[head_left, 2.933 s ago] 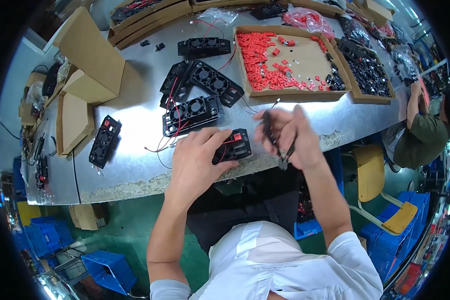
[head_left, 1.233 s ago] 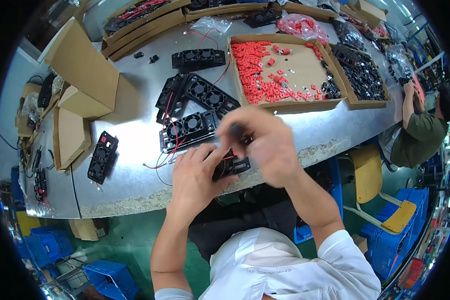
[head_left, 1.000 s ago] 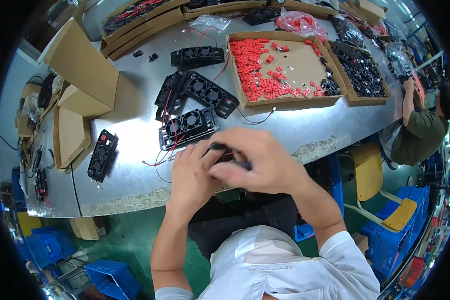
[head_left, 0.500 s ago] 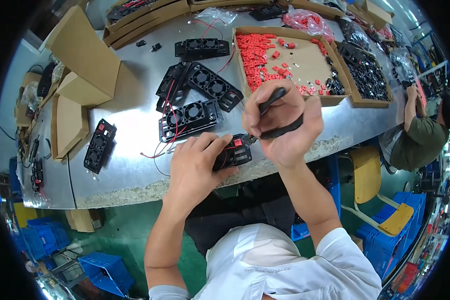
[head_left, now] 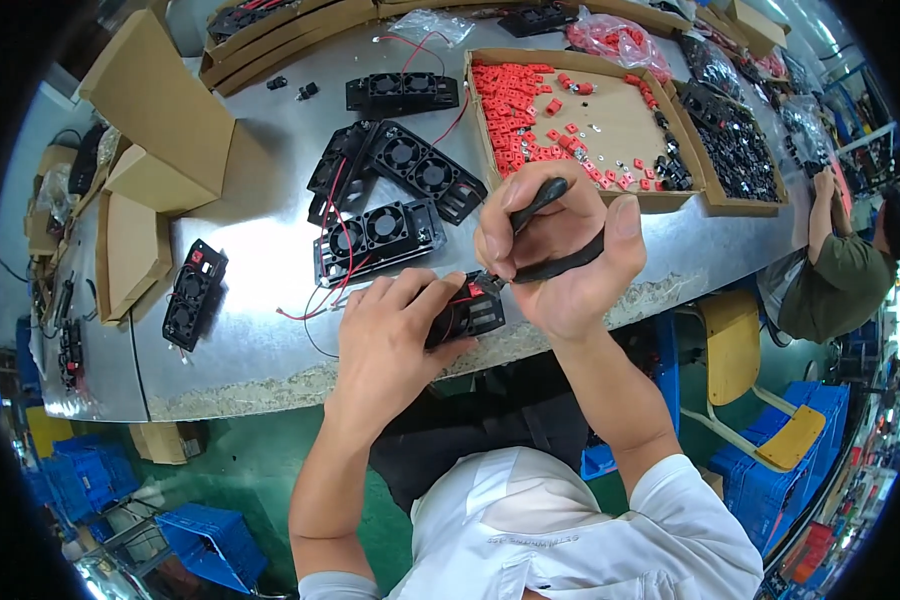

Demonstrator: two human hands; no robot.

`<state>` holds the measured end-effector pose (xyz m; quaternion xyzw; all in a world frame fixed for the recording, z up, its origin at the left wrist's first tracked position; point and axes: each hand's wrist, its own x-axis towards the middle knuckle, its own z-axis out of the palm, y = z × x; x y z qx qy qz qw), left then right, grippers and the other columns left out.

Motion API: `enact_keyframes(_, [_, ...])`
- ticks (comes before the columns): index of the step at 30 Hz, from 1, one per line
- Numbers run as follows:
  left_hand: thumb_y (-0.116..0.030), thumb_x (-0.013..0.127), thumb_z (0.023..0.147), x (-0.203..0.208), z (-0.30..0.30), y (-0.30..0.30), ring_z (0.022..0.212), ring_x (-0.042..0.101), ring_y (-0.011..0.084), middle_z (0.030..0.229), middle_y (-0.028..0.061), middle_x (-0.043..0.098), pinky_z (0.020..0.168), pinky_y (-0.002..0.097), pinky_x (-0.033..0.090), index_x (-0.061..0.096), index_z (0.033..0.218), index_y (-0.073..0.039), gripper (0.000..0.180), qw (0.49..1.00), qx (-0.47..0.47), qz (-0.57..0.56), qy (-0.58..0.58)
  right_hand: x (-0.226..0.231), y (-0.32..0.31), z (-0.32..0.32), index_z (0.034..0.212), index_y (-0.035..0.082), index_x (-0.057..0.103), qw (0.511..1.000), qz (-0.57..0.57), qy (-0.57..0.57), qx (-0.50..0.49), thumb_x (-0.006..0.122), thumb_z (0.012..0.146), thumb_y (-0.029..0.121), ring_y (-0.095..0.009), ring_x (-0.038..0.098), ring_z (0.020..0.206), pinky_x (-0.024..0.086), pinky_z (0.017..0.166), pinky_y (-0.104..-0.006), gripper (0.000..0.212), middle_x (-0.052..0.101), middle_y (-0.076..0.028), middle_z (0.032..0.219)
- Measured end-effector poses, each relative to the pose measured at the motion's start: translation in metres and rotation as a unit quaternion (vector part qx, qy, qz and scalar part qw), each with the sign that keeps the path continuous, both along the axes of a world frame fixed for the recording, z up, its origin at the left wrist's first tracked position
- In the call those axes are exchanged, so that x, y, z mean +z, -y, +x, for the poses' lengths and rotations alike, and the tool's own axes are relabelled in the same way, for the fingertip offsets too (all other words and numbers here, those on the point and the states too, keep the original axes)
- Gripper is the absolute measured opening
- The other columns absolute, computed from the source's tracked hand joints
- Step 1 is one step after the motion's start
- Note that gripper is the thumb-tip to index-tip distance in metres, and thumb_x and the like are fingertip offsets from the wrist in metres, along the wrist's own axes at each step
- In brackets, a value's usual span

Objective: Assembling small electronic fan components by connecting wires and housing parts using pliers.

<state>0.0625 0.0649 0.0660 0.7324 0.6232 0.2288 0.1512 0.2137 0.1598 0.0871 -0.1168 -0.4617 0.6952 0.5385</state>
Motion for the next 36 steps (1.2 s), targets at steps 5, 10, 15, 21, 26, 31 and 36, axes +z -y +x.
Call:
enact_keyframes(5, [-0.030, 0.083, 0.064, 0.001, 0.000, -0.001, 0.096, 0.058, 0.0248, 0.109, 0.0027, 0.061, 0.081, 0.0393, 0.044, 0.064, 0.121, -0.014, 0.062, 1.000, -0.001, -0.002, -0.003, -0.005, -0.001, -0.004, 0.096, 0.004, 0.053, 1.000, -0.009, 0.002, 0.002, 0.031, 0.091, 0.074, -0.018, 0.042, 0.055, 0.035, 0.051, -0.0315, 0.074, 0.051, -0.013, 0.069])
enact_keyframes(10, [-0.030, 0.083, 0.064, 0.001, 0.001, -0.001, 0.096, 0.058, 0.0244, 0.109, 0.0026, 0.061, 0.081, 0.0391, 0.044, 0.064, 0.121, -0.014, 0.062, 1.000, -0.001, 0.001, -0.001, -0.006, -0.001, -0.004, 0.097, 0.003, 0.053, 1.000, -0.020, 0.005, -0.005, 0.031, 0.092, 0.073, -0.018, 0.043, 0.055, 0.035, 0.052, -0.0316, 0.073, 0.052, -0.013, 0.069])
enact_keyframes(15, [-0.030, 0.083, 0.064, 0.001, 0.001, 0.000, 0.096, 0.058, 0.0247, 0.109, 0.0024, 0.061, 0.081, 0.0391, 0.044, 0.064, 0.121, -0.014, 0.062, 1.000, 0.000, 0.004, 0.000, -0.005, -0.004, 0.003, 0.097, 0.004, 0.053, 1.000, 0.007, 0.012, 0.001, 0.030, 0.092, 0.073, -0.018, 0.043, 0.055, 0.035, 0.052, -0.0316, 0.073, 0.052, -0.013, 0.069])
enact_keyframes(21, [-0.024, 0.085, 0.059, 0.005, 0.001, -0.001, 0.093, 0.061, 0.0300, 0.105, 0.0080, 0.065, 0.079, 0.0408, 0.049, 0.067, 0.116, -0.008, 0.061, 1.000, -0.002, 0.017, 0.008, -0.004, 0.001, 0.001, 0.096, 0.003, 0.053, 1.000, 0.008, -0.022, -0.006, 0.030, 0.092, 0.072, -0.018, 0.043, 0.055, 0.035, 0.052, -0.0318, 0.073, 0.052, -0.013, 0.070])
enact_keyframes(26, [-0.023, 0.085, 0.059, 0.005, 0.002, -0.003, 0.094, 0.061, 0.0303, 0.105, 0.0071, 0.065, 0.081, 0.0407, 0.049, 0.067, 0.114, -0.008, 0.060, 1.000, 0.007, 0.020, 0.012, -0.007, -0.003, 0.000, 0.097, 0.003, 0.054, 1.000, 0.018, 0.007, -0.001, 0.031, 0.092, 0.073, -0.019, 0.043, 0.055, 0.035, 0.051, -0.0317, 0.073, 0.052, -0.013, 0.069])
enact_keyframes(31, [-0.023, 0.085, 0.059, 0.005, 0.002, -0.003, 0.094, 0.062, 0.0301, 0.106, 0.0067, 0.065, 0.082, 0.0409, 0.049, 0.067, 0.114, -0.008, 0.060, 1.000, 0.005, 0.009, 0.006, -0.008, 0.000, -0.004, 0.097, 0.003, 0.054, 1.000, 0.013, 0.026, -0.007, 0.032, 0.091, 0.072, -0.019, 0.043, 0.056, 0.036, 0.052, -0.0314, 0.073, 0.052, -0.013, 0.069])
enact_keyframes(36, [-0.023, 0.086, 0.059, 0.005, 0.002, -0.002, 0.094, 0.062, 0.0297, 0.105, 0.0063, 0.065, 0.081, 0.0413, 0.049, 0.066, 0.115, -0.009, 0.061, 1.000, 0.004, 0.017, 0.000, -0.012, 0.001, -0.006, 0.098, 0.002, 0.054, 1.000, 0.011, -0.006, -0.005, 0.032, 0.091, 0.073, -0.019, 0.044, 0.056, 0.036, 0.052, -0.0315, 0.075, 0.052, -0.014, 0.069])
